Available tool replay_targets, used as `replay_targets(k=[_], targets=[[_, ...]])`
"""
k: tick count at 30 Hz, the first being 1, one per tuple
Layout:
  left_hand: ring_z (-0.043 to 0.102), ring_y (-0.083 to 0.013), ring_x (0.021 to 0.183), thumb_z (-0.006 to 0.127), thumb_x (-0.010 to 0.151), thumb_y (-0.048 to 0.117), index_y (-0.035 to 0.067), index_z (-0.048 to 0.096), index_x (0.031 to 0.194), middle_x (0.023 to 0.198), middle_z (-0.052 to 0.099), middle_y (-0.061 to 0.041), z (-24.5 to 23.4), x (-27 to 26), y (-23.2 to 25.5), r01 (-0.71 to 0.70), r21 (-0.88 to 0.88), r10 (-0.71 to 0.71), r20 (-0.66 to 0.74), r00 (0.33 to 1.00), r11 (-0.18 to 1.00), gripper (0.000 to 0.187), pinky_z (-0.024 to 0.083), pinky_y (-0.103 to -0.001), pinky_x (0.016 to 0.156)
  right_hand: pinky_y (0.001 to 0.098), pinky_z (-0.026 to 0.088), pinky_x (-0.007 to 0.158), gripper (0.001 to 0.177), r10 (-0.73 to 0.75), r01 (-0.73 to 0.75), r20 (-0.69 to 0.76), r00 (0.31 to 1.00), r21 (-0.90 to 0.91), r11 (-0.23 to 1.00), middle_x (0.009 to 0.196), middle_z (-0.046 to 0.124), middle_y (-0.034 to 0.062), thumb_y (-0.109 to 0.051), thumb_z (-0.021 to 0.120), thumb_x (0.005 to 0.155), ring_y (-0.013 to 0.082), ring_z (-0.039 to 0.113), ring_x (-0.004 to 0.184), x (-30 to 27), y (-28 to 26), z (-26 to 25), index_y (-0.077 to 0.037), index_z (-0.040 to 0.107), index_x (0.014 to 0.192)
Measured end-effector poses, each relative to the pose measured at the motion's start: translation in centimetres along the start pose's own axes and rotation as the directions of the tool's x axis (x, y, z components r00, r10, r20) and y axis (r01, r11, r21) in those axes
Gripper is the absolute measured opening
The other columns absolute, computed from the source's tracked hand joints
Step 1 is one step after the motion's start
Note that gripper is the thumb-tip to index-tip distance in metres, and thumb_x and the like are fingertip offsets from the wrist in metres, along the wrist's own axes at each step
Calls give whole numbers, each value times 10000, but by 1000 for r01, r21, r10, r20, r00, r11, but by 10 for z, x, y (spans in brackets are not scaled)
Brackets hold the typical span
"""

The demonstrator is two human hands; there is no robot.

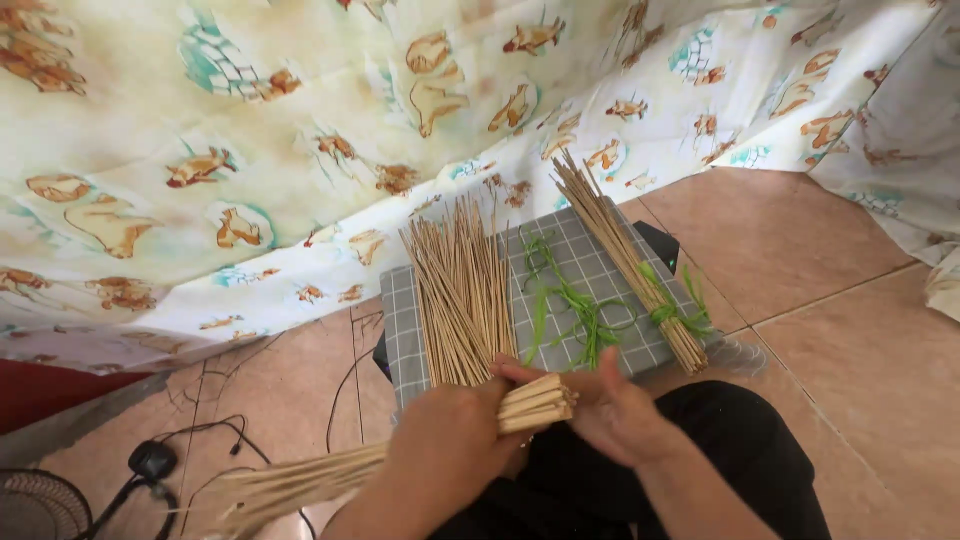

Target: Tying bundles of wooden sticks together using green plastic strips.

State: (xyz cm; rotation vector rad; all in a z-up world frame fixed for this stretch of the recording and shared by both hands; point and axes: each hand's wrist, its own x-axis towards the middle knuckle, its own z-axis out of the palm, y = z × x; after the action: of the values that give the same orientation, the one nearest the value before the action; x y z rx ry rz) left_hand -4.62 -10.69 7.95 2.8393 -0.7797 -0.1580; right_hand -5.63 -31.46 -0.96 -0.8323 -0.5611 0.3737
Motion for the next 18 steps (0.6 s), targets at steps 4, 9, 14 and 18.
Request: replay_targets(k=[4, 9, 14, 18], targets=[[697, -381, 603, 772, 658, 233, 174, 770, 897, 711, 761, -84, 0, -3, -2, -11, -208, 0, -51, 999, 978, 247, 563, -452, 571, 548, 191, 1242, 760, -87, 85, 21, 996, 87, 993, 1626, 396, 155, -601, 279, 1061, 304, 431, 1462, -1, 1, 1, -15, 617, 1407], [698, -382, 717, 690, 842, 269, 156, 710, 899, 763, 723, -102, 0, -14, -4, -100, -43, 105, 137, 985, 994, 128, 557, -500, 642, 442, 641, 862, 254, -256, 153, -457, 852, -249, 956, 1019, 793, 257, 90, 699, 853, 332, 774, 897, 0, -13, -13, 84, 759, 1100], [714, -411, 793, 683, 921, 396, 54, 554, 1152, 832, 730, -163, -22, -12, 5, -92, -86, 113, 293, 949, 992, 433, 561, -516, 682, 385, 529, 1003, 359, -122, 45, -104, 987, -553, 832, 1091, 809, 177, -225, 623, 942, 285, 716, 1118, 13, -60, 25, 13, 761, 1172], [690, -381, 928, 628, 951, 570, -45, 742, 910, 1063, 703, -177, -19, -3, -1, -167, -159, 220, 425, 878, 973, 627, 534, -473, 861, 527, 313, 1232, 840, 18, 118, 232, 972, -559, 821, 1310, 700, 174, -714, 427, 1044, 377, 465, 1483, 30, -80, 42, 55, 684, 1266]])
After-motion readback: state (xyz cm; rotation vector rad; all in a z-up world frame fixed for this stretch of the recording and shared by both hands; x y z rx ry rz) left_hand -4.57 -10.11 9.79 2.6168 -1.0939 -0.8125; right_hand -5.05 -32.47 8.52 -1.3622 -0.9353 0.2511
